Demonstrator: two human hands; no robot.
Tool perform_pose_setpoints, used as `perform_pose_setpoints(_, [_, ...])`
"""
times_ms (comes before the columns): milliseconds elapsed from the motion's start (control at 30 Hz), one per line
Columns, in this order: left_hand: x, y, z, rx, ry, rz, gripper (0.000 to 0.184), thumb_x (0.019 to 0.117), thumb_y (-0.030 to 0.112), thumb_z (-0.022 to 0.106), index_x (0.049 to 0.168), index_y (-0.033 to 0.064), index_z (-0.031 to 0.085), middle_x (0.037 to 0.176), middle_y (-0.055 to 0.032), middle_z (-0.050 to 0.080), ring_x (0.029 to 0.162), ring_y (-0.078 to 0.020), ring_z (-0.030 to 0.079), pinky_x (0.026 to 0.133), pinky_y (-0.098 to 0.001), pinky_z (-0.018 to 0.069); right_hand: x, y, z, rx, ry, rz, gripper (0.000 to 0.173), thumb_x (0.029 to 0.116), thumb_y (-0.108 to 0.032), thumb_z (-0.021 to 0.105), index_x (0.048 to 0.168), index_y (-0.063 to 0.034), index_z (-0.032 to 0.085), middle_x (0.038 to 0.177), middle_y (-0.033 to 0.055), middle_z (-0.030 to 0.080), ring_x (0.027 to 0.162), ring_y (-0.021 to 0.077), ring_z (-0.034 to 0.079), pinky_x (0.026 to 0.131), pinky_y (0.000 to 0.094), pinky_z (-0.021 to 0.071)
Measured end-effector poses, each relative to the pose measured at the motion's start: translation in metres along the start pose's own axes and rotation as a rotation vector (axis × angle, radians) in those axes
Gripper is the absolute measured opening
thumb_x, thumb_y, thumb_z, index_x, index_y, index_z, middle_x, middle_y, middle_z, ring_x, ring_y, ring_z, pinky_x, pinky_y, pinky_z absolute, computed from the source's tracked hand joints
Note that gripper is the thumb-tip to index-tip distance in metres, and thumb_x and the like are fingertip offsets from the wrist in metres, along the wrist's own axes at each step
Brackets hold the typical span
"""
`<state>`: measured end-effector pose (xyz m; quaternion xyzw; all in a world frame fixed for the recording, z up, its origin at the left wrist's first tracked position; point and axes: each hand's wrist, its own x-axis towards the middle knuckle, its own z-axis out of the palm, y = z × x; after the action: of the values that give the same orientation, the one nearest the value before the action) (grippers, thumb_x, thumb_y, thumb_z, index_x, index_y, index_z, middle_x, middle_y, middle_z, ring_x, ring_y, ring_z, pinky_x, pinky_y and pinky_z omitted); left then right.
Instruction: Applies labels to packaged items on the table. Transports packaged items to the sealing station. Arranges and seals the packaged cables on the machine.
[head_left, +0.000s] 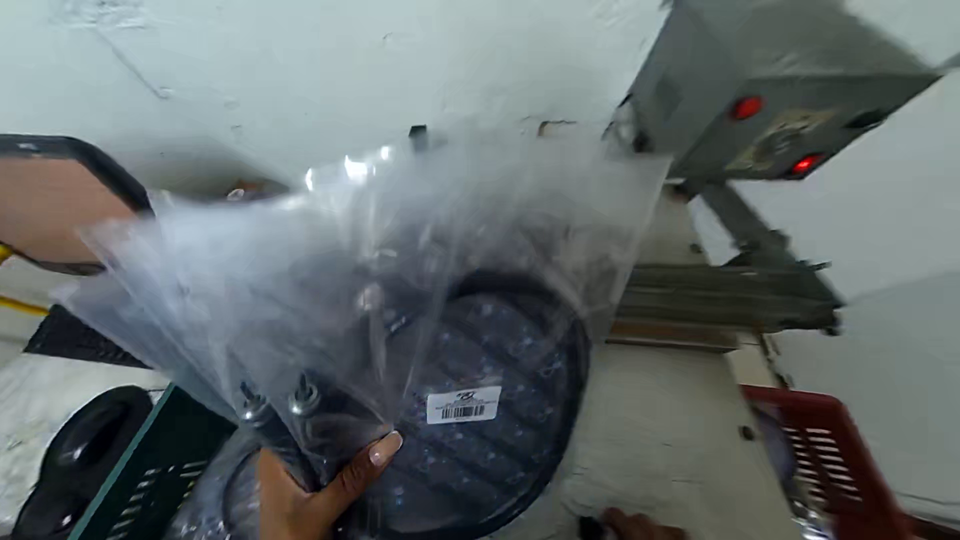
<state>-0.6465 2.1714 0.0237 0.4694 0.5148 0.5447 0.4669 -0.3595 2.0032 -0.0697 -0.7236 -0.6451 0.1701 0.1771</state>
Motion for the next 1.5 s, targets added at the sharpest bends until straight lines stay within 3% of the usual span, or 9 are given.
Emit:
perform_pose_setpoints(67, [-0.015,-0.005,0.010,0.071,0.023,0.057,0.080,0.0660,0.017,0.093,0.125,-0.0035,0.043,0.102,0.0052,0.071,0.095,-0.0042,0.071,0.087,-0.0279,0.0617,0.000,0.005,0.006,-0.031,0.097,-0.052,0.043,0.0961,-0.038,0.068,0.105,0.0038,0.070,0.086,0.0236,0.070,0.076,0.0408,0.069,0.075,0.0587,0.0525])
perform_pose_setpoints(200, [-0.070,-0.047,0.030,0.278,0.040,0.164,0.086,0.0636,0.020,0.091,0.117,-0.0276,0.042,0.103,-0.0129,0.066,0.098,0.0054,0.062,0.090,-0.0158,0.0524,-0.003,0.002,0.003,-0.025,0.196,-0.028,0.041,0.0965,-0.034,0.065,0.104,0.0050,0.070,0.093,0.0228,0.072,0.083,0.0403,0.071,0.077,0.0566,0.0537])
perform_pose_setpoints(300, [-0.089,-0.060,0.034,0.522,-0.054,0.351,0.051,0.0777,0.032,0.080,0.092,-0.0164,0.069,0.085,-0.0153,0.075,0.086,-0.0035,0.070,0.087,-0.0180,0.0520,-0.012,0.007,0.009,0.153,0.321,0.176,0.045,0.1016,-0.035,0.056,0.114,0.0069,0.069,0.100,0.0223,0.073,0.091,0.0373,0.072,0.083,0.0547,0.0553])
perform_pose_setpoints(400, [-0.089,-0.058,0.037,0.334,-0.034,0.298,0.054,0.0622,0.026,0.087,0.092,-0.0120,0.064,0.079,-0.0046,0.070,0.078,0.0021,0.066,0.078,-0.0148,0.0545,-0.024,0.001,0.012,0.427,0.500,0.276,0.043,0.1046,-0.031,0.050,0.113,0.0085,0.064,0.077,0.0086,0.068,0.061,0.0105,0.064,0.057,0.0300,0.0557])
perform_pose_setpoints(567, [-0.072,-0.066,0.044,0.123,-0.050,0.332,0.061,0.0606,0.024,0.096,0.107,0.0045,0.062,0.086,0.0064,0.072,0.075,0.0000,0.069,0.067,-0.0239,0.0615,-0.038,-0.060,0.038,0.672,0.498,0.059,0.043,0.1060,-0.037,0.051,0.122,0.0020,0.057,0.092,0.0057,0.068,0.055,0.0067,0.060,0.048,0.0280,0.0548])
perform_pose_setpoints(967, [-0.058,-0.067,0.049,0.114,0.000,0.312,0.060,0.0609,0.029,0.094,0.107,0.0068,0.063,0.085,0.0086,0.071,0.078,0.0038,0.068,0.072,-0.0188,0.0595,0.025,-0.104,0.050,0.291,0.707,0.046,0.039,0.1023,-0.034,0.052,0.110,0.0007,0.067,0.069,0.0045,0.064,0.053,0.0121,0.058,0.050,0.0303,0.0502])
perform_pose_setpoints(1100, [-0.044,-0.069,0.035,0.051,-0.241,0.233,0.066,0.0599,0.026,0.093,0.114,0.0057,0.061,0.093,0.0077,0.073,0.086,0.0018,0.070,0.080,-0.0199,0.0610,0.034,-0.116,0.045,0.208,0.706,0.081,0.038,0.1016,-0.033,0.052,0.107,0.0015,0.068,0.074,0.0067,0.069,0.059,0.0127,0.065,0.053,0.0293,0.0538])
perform_pose_setpoints(1333, [-0.012,-0.063,0.025,0.045,-0.653,0.129,0.045,0.0631,0.012,0.084,0.104,0.0090,0.066,0.089,0.0146,0.071,0.086,0.0094,0.067,0.079,-0.0139,0.0577,0.052,-0.120,0.041,0.173,0.703,0.091,0.037,0.1001,-0.028,0.053,0.107,0.0038,0.070,0.086,0.0107,0.075,0.077,0.0139,0.073,0.066,0.0293,0.0582])
perform_pose_setpoints(1500, [0.008,-0.064,0.025,-0.103,-0.793,0.054,0.042,0.0637,0.001,0.080,0.102,0.0106,0.066,0.089,0.0111,0.072,0.085,0.0031,0.069,0.078,-0.0186,0.0594,0.070,-0.134,0.041,0.084,0.701,0.138,0.039,0.0983,-0.030,0.052,0.105,0.0035,0.070,0.079,0.0126,0.072,0.070,0.0207,0.071,0.061,0.0359,0.0563])
